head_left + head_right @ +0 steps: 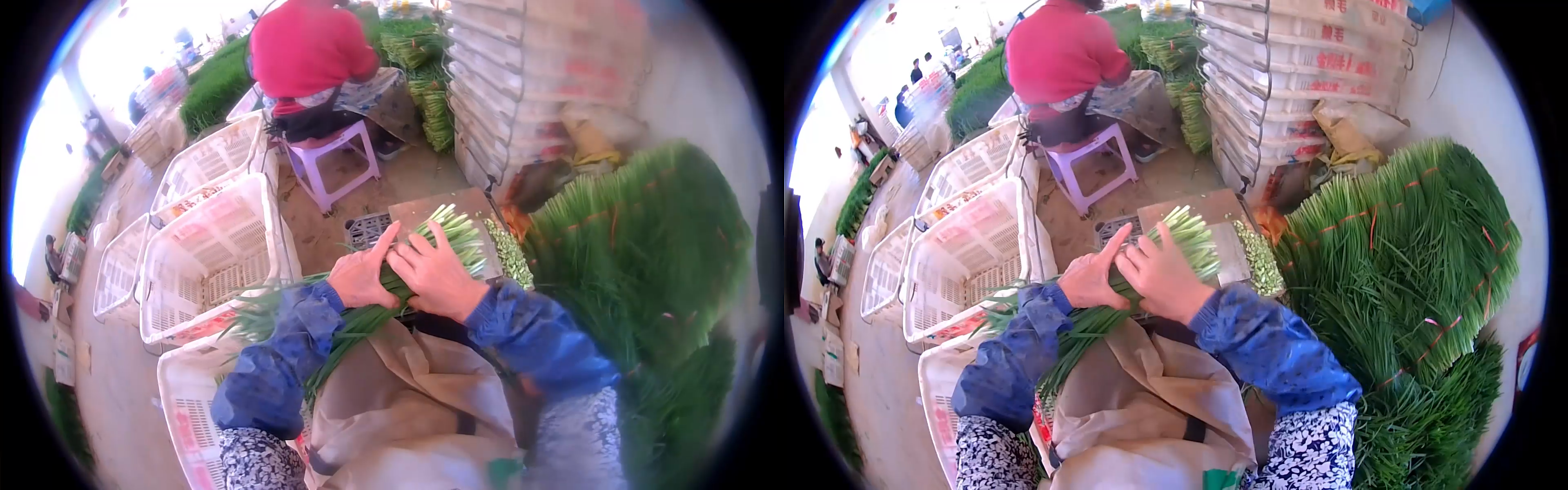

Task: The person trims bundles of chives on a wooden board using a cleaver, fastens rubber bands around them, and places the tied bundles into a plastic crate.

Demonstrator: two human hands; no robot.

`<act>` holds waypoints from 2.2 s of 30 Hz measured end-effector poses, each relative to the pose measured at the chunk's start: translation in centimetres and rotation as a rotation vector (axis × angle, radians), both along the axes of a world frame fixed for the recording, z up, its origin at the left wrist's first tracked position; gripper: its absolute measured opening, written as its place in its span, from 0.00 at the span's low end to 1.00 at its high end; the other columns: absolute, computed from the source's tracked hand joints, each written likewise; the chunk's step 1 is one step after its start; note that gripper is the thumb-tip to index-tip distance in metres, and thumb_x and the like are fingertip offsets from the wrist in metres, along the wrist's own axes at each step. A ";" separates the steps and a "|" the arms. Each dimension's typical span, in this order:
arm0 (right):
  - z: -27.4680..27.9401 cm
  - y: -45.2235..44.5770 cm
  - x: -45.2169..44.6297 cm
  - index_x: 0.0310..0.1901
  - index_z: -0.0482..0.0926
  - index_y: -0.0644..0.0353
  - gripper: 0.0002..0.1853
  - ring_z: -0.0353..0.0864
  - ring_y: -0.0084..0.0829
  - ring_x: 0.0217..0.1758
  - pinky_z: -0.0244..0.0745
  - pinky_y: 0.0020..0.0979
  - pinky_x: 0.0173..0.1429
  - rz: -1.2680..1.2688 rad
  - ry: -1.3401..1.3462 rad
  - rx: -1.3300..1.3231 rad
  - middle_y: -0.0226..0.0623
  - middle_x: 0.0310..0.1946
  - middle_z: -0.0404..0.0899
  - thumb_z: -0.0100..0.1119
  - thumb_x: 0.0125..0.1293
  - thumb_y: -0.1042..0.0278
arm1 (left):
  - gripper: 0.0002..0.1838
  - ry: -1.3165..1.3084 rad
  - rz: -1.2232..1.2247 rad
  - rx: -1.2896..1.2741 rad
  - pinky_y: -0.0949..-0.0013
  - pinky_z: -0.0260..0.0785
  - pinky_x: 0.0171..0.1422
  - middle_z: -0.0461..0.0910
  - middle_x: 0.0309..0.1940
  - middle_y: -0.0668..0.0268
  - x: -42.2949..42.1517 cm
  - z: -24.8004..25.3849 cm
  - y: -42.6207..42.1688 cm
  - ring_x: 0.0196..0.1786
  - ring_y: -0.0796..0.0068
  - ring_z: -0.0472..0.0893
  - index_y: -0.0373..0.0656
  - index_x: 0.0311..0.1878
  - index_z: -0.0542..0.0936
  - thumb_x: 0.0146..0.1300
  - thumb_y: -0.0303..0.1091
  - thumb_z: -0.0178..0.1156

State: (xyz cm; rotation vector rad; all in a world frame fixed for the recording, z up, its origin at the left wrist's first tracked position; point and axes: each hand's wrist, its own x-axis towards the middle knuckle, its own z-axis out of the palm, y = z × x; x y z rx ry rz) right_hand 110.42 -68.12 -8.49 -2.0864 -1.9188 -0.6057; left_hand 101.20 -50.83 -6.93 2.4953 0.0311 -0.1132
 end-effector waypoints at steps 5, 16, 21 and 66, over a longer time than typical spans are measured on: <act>-4.0 -8.1 4.2 0.58 0.71 0.62 0.34 0.73 0.48 0.55 0.63 0.51 0.62 -0.354 0.329 0.374 0.45 0.52 0.74 0.69 0.48 0.61 | 0.63 0.020 0.048 0.246 0.51 0.74 0.48 0.82 0.34 0.44 3.3 -3.9 2.4 0.41 0.42 0.83 0.50 0.77 0.51 0.33 0.49 0.71; -19.8 -10.3 5.8 0.66 0.64 0.58 0.38 0.75 0.55 0.48 0.76 0.49 0.47 -0.853 0.624 -0.042 0.53 0.47 0.71 0.67 0.51 0.67 | 0.63 -0.132 -0.078 0.490 0.53 0.71 0.52 0.77 0.50 0.50 12.2 -14.5 0.3 0.50 0.47 0.79 0.47 0.75 0.55 0.30 0.49 0.74; -20.9 -9.6 6.1 0.66 0.63 0.59 0.39 0.74 0.58 0.48 0.75 0.51 0.48 -0.889 0.614 -0.021 0.54 0.47 0.70 0.64 0.49 0.74 | 0.62 0.220 -0.161 0.522 0.51 0.68 0.59 0.74 0.56 0.50 13.2 -8.4 -0.9 0.57 0.47 0.76 0.46 0.72 0.60 0.29 0.57 0.77; -10.7 -14.7 3.3 0.40 0.71 0.64 0.06 0.75 0.55 0.23 0.68 0.45 0.27 -0.896 0.981 0.406 0.52 0.20 0.73 0.53 0.69 0.71 | 0.66 -0.226 -0.184 0.400 0.54 0.70 0.56 0.70 0.58 0.51 16.7 -15.0 -7.4 0.54 0.47 0.75 0.34 0.69 0.60 0.25 0.55 0.81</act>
